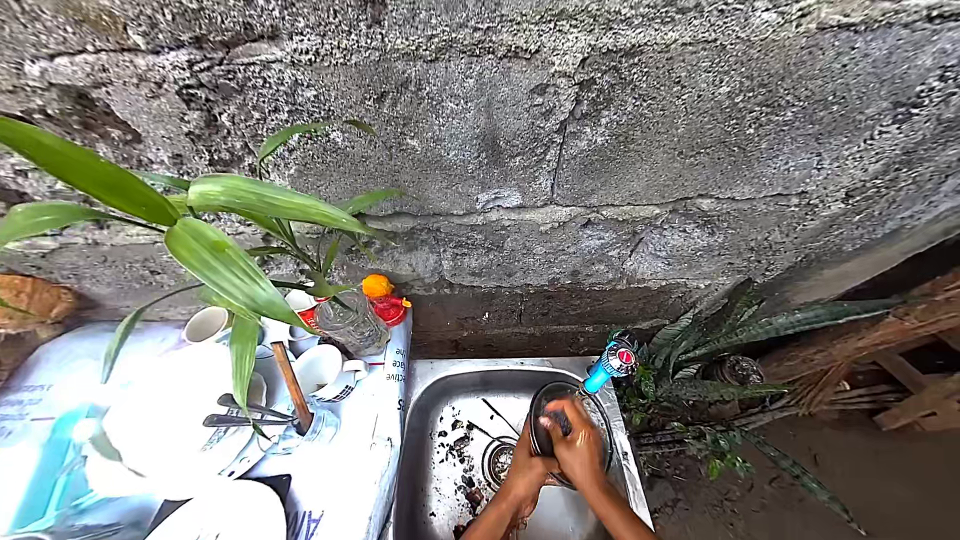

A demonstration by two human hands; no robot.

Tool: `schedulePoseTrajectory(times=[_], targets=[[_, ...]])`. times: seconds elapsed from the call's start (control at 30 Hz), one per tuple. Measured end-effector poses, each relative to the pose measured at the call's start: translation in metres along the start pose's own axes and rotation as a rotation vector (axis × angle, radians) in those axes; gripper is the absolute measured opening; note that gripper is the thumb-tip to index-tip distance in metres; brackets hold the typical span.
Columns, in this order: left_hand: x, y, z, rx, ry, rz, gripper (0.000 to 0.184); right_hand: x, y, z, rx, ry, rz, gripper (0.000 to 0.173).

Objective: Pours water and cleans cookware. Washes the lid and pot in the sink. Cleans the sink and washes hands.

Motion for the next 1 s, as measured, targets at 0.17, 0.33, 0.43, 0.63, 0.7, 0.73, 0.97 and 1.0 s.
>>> schedulePoseTrajectory(times=[0.17, 0.33, 0.43, 0.63, 0.7, 0.73, 0.97, 1.0], targets=[[-0.003, 0.005, -0.005, -0.058, -0.012, 0.056, 0.097, -0.007, -0.024, 0.011, -0.073, -0.047, 0.014, 0.011], [-0.002, 0.010, -0.005, -0.096, 0.003, 0.079, 0.098, -0.002, -0.016, -0.004, -0.067, -0.008, 0.188, 0.009], [-0.001, 0.012, -0.004, -0.120, -0.017, 0.063, 0.097, 0.004, -0.021, 0.005, -0.012, 0.030, 0.218, 0.005], [-0.008, 0.006, -0.001, -0.093, -0.036, 0.102, 0.099, 0.013, -0.018, 0.008, -0.020, 0.071, 0.170, 0.004], [-0.011, 0.000, 0.006, -0.063, -0.042, 0.147, 0.098, 0.020, -0.007, 0.007, -0.041, 0.124, 0.221, 0.005], [-0.011, 0.000, 0.003, -0.062, -0.033, 0.173, 0.098, 0.016, -0.014, 0.010, -0.021, 0.105, 0.208, 0.006], [-0.008, -0.006, 0.005, -0.063, -0.033, 0.169, 0.097, 0.022, -0.021, 0.026, -0.012, 0.141, 0.171, 0.006], [-0.007, -0.006, 0.004, -0.068, -0.033, 0.150, 0.098, 0.023, -0.025, 0.029, -0.005, 0.131, 0.164, 0.006]])
Point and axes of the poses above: each hand's wrist, its own z-axis towards the middle knuckle, its own x-axis out of the palm, y = z × x, the point moved 10 cm from there along z, towards the middle knuckle, and after that the axes turned 14 degrees about -y, right-handed, at the moved point
